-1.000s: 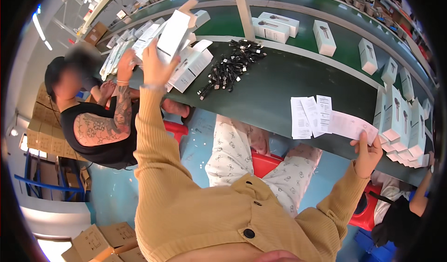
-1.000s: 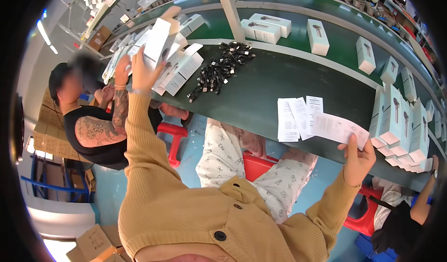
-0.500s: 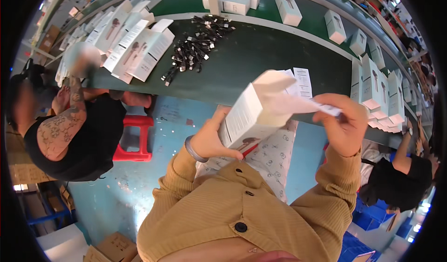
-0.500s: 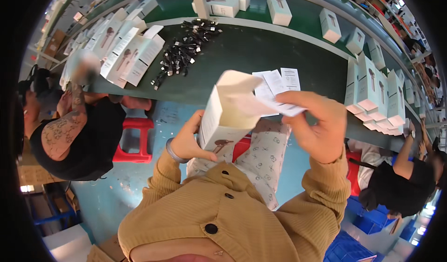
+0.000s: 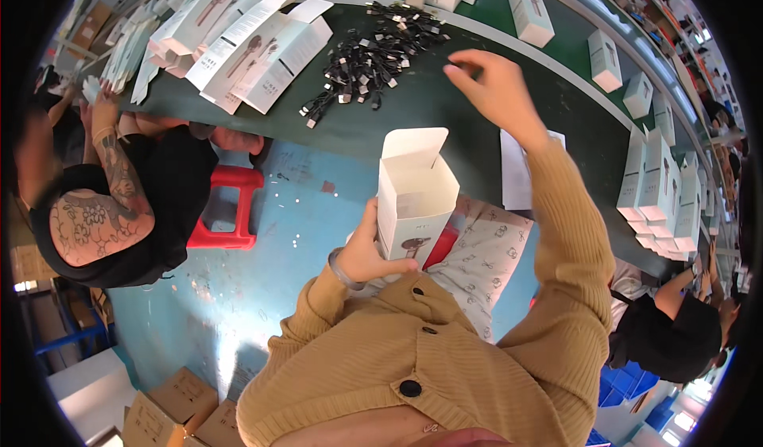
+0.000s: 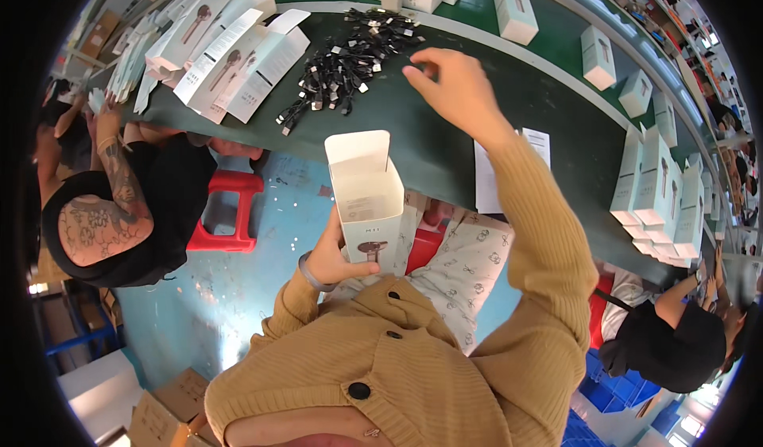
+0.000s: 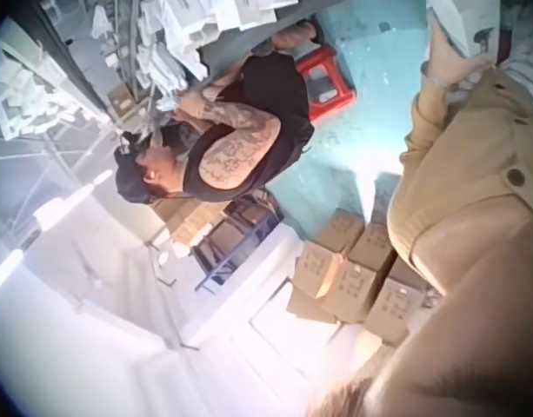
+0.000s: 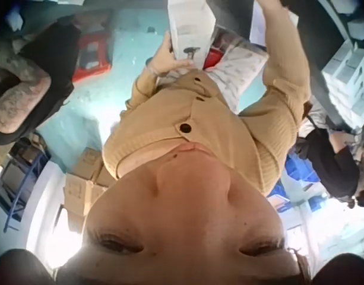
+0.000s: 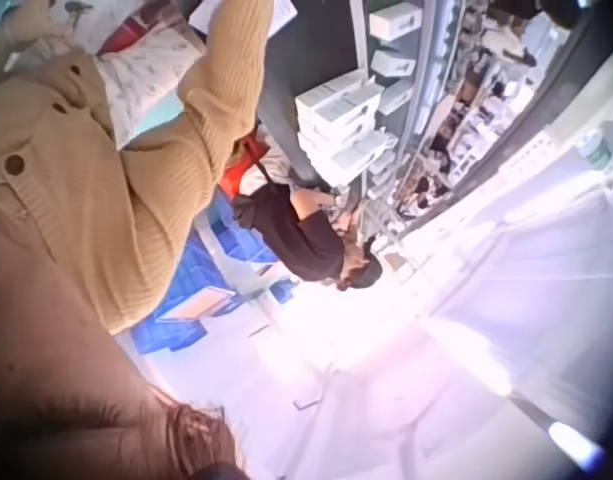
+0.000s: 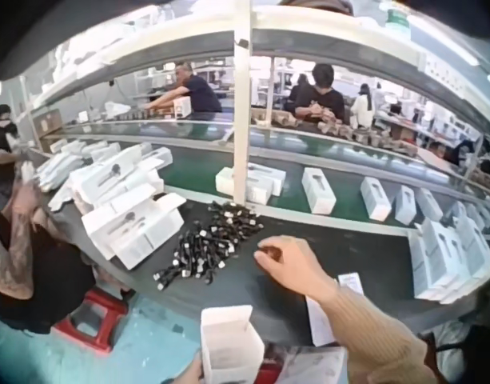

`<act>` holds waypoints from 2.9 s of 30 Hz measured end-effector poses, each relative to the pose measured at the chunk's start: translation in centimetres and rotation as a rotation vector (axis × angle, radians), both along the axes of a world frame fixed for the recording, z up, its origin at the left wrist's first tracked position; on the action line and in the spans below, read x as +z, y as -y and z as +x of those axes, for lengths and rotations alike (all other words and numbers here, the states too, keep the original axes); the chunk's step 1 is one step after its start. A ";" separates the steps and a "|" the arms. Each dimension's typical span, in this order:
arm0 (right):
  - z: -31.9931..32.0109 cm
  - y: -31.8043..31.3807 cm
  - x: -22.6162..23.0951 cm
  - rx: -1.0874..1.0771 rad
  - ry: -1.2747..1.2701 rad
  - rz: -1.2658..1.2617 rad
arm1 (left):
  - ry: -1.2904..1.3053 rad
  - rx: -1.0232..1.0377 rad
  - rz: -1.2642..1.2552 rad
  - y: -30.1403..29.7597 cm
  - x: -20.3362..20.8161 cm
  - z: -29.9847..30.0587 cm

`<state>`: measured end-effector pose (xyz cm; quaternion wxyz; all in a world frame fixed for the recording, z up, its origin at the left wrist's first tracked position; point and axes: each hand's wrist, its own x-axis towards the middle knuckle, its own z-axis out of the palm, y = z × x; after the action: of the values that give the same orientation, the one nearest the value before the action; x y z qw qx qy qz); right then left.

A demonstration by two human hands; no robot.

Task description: Packaging hair stylers, manuals, and cables into product boxes on an assembly line.

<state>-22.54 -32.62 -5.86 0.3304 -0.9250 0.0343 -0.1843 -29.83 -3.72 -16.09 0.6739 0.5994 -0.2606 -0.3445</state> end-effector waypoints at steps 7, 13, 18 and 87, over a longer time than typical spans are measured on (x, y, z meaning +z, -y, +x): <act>8.6 -0.8 -5.1 -0.057 -0.215 -0.236 | 0.041 0.088 -0.011 -0.5 -0.2 0.6; 4.7 0.9 -1.3 -0.085 -0.096 -0.329 | -0.052 0.045 -0.026 0.4 0.3 1.6; -3.3 2.1 4.8 0.068 0.166 -0.095 | 0.076 0.023 0.031 1.3 -0.3 1.8; -18.8 9.3 4.0 -0.293 0.159 0.619 | 0.438 0.399 -0.090 3.0 13.8 9.2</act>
<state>-41.29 -41.89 -1.83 0.5668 -0.7490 0.1952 -0.2823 -20.65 -6.75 -2.25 0.6818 0.6684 -0.2919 -0.0561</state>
